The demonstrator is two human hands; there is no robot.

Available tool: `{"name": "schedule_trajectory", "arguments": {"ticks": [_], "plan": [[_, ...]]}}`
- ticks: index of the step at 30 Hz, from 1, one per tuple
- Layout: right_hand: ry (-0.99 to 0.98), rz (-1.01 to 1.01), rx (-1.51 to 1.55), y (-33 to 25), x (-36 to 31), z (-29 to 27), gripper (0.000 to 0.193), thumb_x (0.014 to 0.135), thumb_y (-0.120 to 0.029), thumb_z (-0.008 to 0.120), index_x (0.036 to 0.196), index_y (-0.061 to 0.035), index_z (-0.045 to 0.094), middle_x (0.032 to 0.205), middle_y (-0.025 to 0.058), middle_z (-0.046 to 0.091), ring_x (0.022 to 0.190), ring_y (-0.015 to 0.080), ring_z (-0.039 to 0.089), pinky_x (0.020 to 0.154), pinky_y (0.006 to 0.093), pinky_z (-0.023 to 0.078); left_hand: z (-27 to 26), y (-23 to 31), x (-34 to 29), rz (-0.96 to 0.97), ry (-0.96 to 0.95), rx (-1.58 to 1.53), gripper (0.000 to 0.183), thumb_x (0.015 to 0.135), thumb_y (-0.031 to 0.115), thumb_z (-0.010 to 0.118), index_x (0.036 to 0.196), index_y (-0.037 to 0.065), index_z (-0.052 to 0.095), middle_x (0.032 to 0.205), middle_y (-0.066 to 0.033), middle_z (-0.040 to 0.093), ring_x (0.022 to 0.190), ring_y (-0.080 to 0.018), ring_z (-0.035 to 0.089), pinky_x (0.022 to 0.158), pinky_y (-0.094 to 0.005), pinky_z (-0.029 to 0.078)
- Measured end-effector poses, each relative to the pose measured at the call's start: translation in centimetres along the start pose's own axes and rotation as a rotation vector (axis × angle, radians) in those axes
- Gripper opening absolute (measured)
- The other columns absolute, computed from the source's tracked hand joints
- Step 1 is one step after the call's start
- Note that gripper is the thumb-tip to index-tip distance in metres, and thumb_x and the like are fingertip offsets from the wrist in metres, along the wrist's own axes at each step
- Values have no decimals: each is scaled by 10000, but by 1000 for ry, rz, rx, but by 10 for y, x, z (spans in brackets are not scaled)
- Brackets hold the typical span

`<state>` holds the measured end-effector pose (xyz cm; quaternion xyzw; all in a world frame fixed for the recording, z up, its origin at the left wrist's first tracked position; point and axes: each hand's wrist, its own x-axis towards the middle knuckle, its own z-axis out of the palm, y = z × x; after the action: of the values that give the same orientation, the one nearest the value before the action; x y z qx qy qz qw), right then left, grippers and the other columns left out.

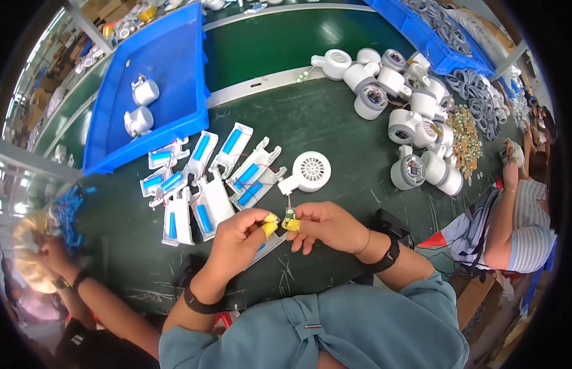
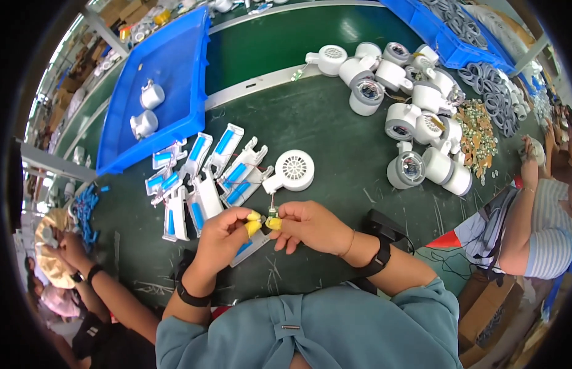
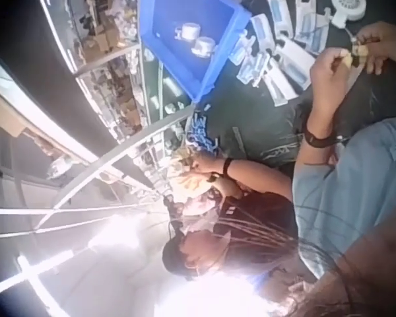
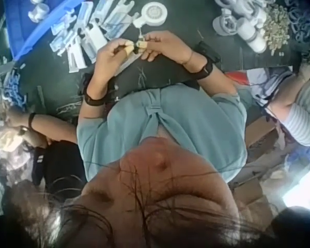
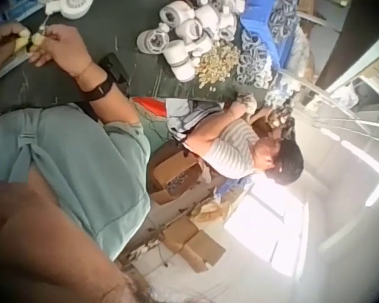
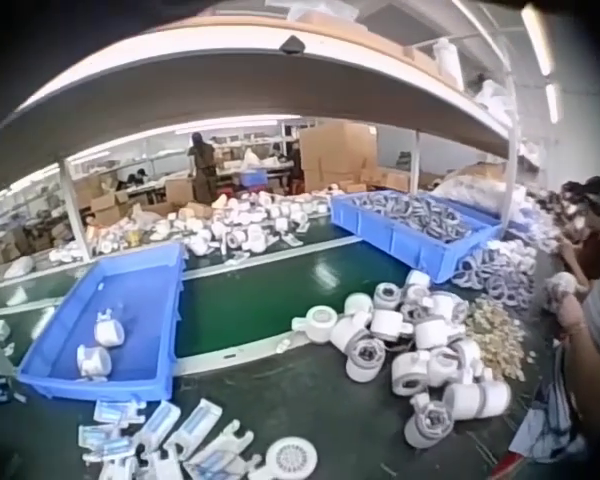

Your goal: The person assembles electronic devices by connecting wires from a battery pack to a circuit board inside a white plastic housing. They then press the components into the housing and place the partially assembled unit onto a pile on the workbench.

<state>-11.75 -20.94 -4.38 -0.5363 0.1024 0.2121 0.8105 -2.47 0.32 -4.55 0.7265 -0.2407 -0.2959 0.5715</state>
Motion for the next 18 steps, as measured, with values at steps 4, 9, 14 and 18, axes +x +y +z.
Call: {"name": "schedule_trajectory", "arguments": {"ticks": [4,9,14,18], "plan": [[-19,-39,-115,5,3,2,147,993,-78,480,1064,2,581,937,67,678,739,100,661,598,227,527,0,-6,3,127,2,46,247,869,-78,582,1094,-6,650,895,-81,658,774,-162,631,685,-269,498],[-8,-53,-125,7,4,7,139,988,-79,473,1042,-13,582,905,47,664,711,90,647,586,218,517,-3,-8,3,281,-19,207,244,888,-78,580,1111,-7,648,938,-91,650,806,-170,626,699,-264,492],[69,-70,-203,11,-3,9,117,979,-95,485,1005,-30,580,844,44,649,667,90,636,533,232,508,6,12,0,93,14,187,210,892,-38,613,1090,-4,673,854,-34,660,718,-82,595,628,-225,481],[82,-87,-353,9,-2,8,154,981,-191,517,1003,-51,577,778,34,648,618,100,637,542,241,515,2,4,3,121,-14,253,229,863,-21,636,1089,10,660,840,-89,655,704,-148,622,643,-274,499]]}}
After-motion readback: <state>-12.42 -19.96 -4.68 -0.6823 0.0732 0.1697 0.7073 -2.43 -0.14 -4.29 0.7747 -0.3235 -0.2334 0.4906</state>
